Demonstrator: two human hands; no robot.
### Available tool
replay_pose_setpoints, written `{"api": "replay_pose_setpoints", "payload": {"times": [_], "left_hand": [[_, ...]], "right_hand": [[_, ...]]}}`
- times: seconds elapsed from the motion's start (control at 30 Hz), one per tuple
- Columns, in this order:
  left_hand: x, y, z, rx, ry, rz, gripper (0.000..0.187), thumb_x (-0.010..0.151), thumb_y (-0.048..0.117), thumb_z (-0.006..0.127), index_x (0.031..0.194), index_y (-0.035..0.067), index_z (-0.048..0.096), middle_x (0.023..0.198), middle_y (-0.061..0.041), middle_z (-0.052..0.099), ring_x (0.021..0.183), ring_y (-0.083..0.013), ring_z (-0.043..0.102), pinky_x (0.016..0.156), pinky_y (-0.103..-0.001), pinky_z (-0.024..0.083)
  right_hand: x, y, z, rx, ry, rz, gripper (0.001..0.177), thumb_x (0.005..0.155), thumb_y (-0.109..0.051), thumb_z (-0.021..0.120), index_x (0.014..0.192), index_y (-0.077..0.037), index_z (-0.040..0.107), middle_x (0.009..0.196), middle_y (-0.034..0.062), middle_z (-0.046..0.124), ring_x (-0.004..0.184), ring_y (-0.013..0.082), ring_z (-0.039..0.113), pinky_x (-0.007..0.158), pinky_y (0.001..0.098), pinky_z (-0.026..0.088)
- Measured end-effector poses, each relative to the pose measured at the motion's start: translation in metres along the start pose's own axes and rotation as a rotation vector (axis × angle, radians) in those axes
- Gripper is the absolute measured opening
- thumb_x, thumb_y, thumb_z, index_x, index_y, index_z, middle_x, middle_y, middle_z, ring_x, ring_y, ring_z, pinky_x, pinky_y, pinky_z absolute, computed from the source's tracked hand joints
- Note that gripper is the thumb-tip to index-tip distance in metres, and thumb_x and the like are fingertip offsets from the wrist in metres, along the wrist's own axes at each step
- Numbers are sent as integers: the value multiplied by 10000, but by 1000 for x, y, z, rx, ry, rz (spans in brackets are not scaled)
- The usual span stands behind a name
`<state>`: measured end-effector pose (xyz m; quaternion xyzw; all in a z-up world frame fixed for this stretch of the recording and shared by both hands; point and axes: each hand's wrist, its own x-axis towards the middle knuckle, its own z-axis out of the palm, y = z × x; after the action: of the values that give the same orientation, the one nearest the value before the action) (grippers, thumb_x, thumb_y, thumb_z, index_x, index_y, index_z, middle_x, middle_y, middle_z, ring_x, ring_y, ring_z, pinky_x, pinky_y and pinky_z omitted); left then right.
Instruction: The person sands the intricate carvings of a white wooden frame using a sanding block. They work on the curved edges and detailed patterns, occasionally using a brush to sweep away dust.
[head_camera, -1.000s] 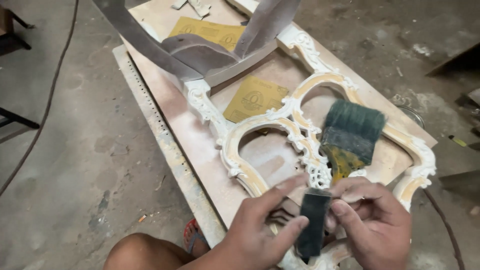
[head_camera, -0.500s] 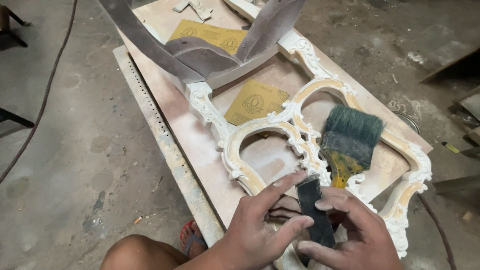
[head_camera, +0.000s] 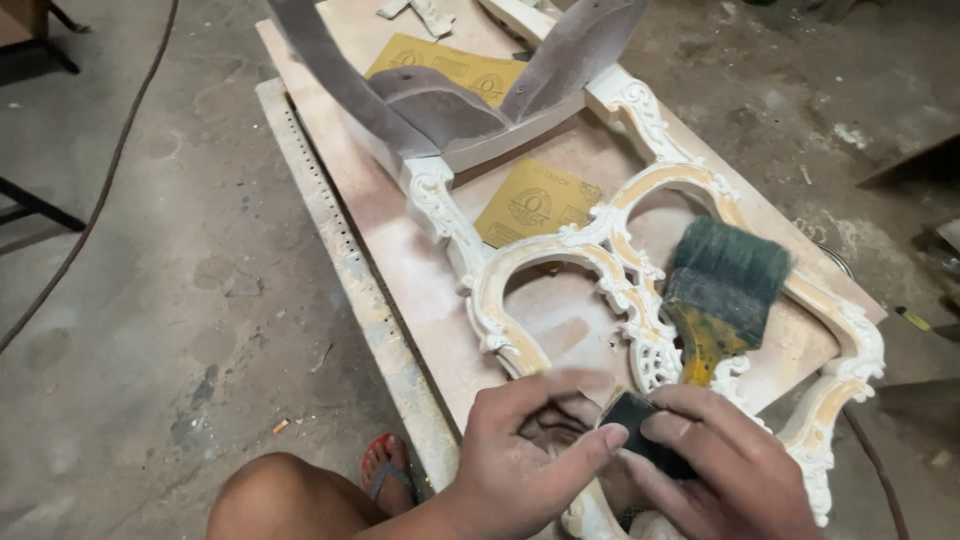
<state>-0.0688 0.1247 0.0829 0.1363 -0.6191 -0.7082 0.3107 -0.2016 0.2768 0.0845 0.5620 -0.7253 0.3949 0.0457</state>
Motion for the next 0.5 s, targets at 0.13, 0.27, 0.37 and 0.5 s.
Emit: {"api": "replay_pose_setpoints", "payload": {"times": [0.13, 0.27, 0.37, 0.5], "left_hand": [[-2, -2, -14, 118, -151, -276, 135, 886, 176, 753, 962, 68, 787, 679, 77, 575, 583, -8, 493, 542, -190, 421], [-7, -2, -26, -129, -151, -404, 204, 935, 162, 718, 1024, -13, 770, 736, -75, 718, 640, -93, 646, 613, -236, 539], [-11, 3, -34, 146, -183, 147, 566, 854, 228, 797, 1321, -3, 576, 1122, -126, 704, 980, -128, 666, 947, -326, 653], [-7, -2, -45, 335, -166, 538, 124, 1013, 52, 630, 1065, -52, 674, 1018, -208, 715, 889, -332, 743, 802, -393, 625]], "right_hand": [[8, 16, -26, -167, -356, -400, 490, 894, -257, 711, 1335, -96, 571, 1317, 149, 652, 1027, 337, 684, 810, 440, 545], [33, 28, -21, -129, -437, -639, 397, 997, -270, 547, 1316, -38, 590, 1363, 155, 631, 1120, 359, 684, 906, 515, 555], [53, 16, -14, 49, -372, -473, 259, 910, -176, 683, 1107, -24, 608, 1093, 176, 717, 830, 294, 724, 693, 369, 600], [62, 16, -7, 272, -476, -192, 228, 853, -189, 747, 1051, -75, 747, 1113, 110, 751, 923, 210, 812, 783, 323, 632]]}}
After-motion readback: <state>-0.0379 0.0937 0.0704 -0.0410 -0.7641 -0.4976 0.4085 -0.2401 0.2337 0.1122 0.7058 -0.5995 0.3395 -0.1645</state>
